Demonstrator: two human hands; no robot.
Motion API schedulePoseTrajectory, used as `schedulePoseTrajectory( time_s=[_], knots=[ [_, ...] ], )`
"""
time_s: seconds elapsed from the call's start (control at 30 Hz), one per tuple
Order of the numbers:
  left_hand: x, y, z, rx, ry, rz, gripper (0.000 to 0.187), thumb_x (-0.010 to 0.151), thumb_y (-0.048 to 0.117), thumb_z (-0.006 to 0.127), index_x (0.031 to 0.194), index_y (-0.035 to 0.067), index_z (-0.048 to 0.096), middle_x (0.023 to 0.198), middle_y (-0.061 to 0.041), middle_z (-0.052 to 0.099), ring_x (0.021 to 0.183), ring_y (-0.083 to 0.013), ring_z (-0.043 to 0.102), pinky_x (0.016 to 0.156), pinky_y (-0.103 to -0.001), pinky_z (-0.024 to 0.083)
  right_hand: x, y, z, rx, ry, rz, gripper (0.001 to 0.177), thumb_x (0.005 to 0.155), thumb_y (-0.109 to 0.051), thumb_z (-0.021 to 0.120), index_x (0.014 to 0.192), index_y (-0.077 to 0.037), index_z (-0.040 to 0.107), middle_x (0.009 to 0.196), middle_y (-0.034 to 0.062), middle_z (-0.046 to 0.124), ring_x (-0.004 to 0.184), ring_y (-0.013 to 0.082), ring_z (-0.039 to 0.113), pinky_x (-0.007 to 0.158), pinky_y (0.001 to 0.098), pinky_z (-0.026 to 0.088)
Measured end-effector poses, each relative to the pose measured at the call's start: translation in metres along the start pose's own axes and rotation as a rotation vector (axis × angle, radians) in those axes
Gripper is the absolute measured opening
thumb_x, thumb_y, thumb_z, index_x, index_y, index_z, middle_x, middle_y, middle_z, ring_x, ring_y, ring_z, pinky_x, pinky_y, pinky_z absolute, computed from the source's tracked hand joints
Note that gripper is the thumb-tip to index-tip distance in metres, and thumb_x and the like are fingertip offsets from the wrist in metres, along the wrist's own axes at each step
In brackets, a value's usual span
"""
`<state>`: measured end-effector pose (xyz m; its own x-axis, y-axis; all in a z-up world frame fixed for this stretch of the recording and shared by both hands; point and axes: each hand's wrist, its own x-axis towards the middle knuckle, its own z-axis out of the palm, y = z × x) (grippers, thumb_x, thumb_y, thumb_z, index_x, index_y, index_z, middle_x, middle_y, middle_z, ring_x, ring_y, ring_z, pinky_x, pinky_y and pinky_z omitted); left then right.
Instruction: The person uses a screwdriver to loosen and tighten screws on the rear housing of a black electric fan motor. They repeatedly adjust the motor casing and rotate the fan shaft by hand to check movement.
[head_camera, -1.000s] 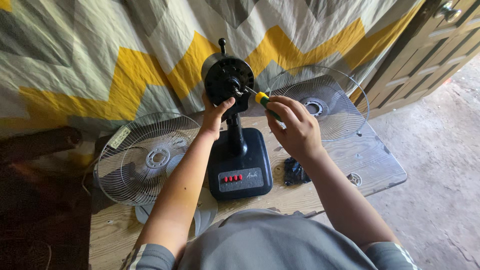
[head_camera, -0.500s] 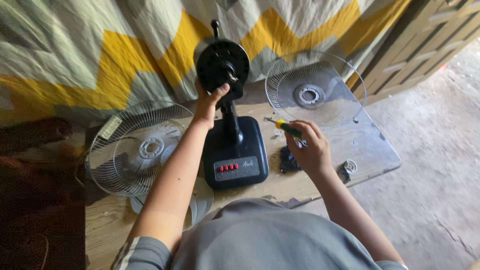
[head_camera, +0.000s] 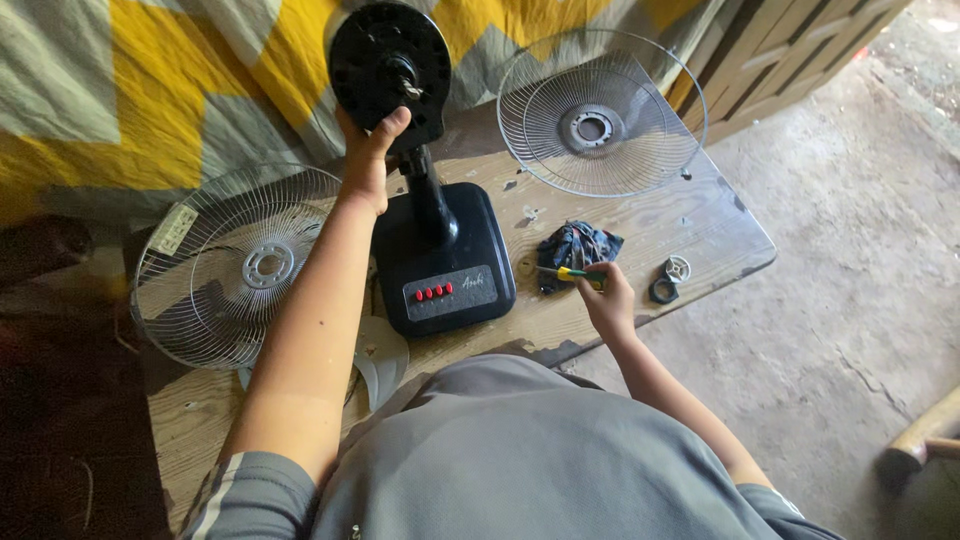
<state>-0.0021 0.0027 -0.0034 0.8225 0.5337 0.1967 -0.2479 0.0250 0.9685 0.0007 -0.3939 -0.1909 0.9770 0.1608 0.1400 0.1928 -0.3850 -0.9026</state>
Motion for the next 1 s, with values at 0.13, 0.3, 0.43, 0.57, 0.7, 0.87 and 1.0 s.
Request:
schedulePoseTrajectory(
  time_s=[0.13, 0.3, 0.43, 0.57, 0.7, 0.87, 1.0],
  knots=[
    [-0.001, 0.001, -0.001, 0.014, 0.001, -0.033, 0.121, 0.072, 0.053, 0.089, 0.163, 0.017, 0.017, 0.158, -0.012, 0.041, 0.147, -0.0283, 0.040, 0.122, -0.046, 0.032, -0.018, 0.014, -0.019, -0.282, -0.115, -0.214, 0.023, 0.084, -0.007, 0.073, 0.105, -0.008, 0.063, 0.107, 0.0112, 0.066, 0.095, 0.0314, 0.069, 0.078, 0.0400, 0.058],
    [0.000, -0.002, -0.003, -0.008, -0.019, -0.035, 0.122, 0.073, 0.053, 0.089, 0.163, 0.019, 0.015, 0.159, -0.011, 0.040, 0.148, -0.0292, 0.039, 0.123, -0.047, 0.031, -0.031, 0.019, -0.033, -0.611, -0.345, -0.184, 0.039, 0.080, -0.008, 0.068, 0.118, -0.015, 0.063, 0.118, 0.0128, 0.060, 0.098, 0.0356, 0.067, 0.077, 0.0460, 0.057],
    [0.002, -0.004, -0.003, 0.019, -0.035, 0.002, 0.120, 0.075, 0.055, 0.089, 0.164, 0.017, 0.019, 0.164, -0.015, 0.037, 0.153, -0.0329, 0.035, 0.128, -0.050, 0.027, -0.031, 0.026, -0.028, -0.683, -0.408, -0.163, 0.047, 0.082, -0.010, 0.067, 0.128, -0.017, 0.059, 0.121, 0.0153, 0.057, 0.099, 0.0376, 0.066, 0.077, 0.0463, 0.057],
    [0.000, 0.000, -0.004, 0.071, -0.015, -0.050, 0.125, 0.070, 0.061, 0.087, 0.163, 0.019, 0.015, 0.164, -0.013, 0.033, 0.154, -0.0324, 0.030, 0.125, -0.051, 0.024, -0.020, 0.032, -0.018, -0.827, -0.304, -0.323, 0.036, 0.086, -0.021, 0.070, 0.120, -0.018, 0.060, 0.112, 0.0124, 0.058, 0.104, 0.0362, 0.064, 0.084, 0.0477, 0.055],
    [-0.001, 0.004, -0.002, 0.085, -0.010, -0.066, 0.127, 0.067, 0.062, 0.086, 0.163, 0.020, 0.013, 0.162, -0.013, 0.034, 0.152, -0.0322, 0.031, 0.124, -0.051, 0.025, -0.004, 0.028, -0.010, -0.785, -0.266, -0.492, 0.033, 0.081, -0.025, 0.071, 0.110, -0.013, 0.063, 0.106, 0.0125, 0.059, 0.103, 0.0349, 0.061, 0.084, 0.0467, 0.052],
    [-0.003, 0.005, -0.001, 0.031, -0.019, -0.055, 0.124, 0.072, 0.058, 0.088, 0.163, 0.018, 0.013, 0.163, -0.015, 0.036, 0.153, -0.0322, 0.033, 0.125, -0.050, 0.024, 0.011, 0.009, 0.015, -0.745, -0.448, -0.438, 0.015, 0.095, -0.021, 0.066, 0.109, -0.015, 0.065, 0.105, 0.0091, 0.060, 0.101, 0.0311, 0.064, 0.084, 0.0443, 0.055],
    [-0.002, 0.005, -0.002, 0.053, -0.019, -0.105, 0.126, 0.069, 0.058, 0.085, 0.162, 0.020, 0.010, 0.160, -0.015, 0.036, 0.149, -0.0324, 0.035, 0.120, -0.051, 0.029, 0.021, -0.010, 0.025, -0.523, -0.333, -0.403, 0.036, 0.092, -0.014, 0.065, 0.128, -0.017, 0.064, 0.114, 0.0129, 0.060, 0.098, 0.0350, 0.066, 0.079, 0.0452, 0.058]
  ],
)
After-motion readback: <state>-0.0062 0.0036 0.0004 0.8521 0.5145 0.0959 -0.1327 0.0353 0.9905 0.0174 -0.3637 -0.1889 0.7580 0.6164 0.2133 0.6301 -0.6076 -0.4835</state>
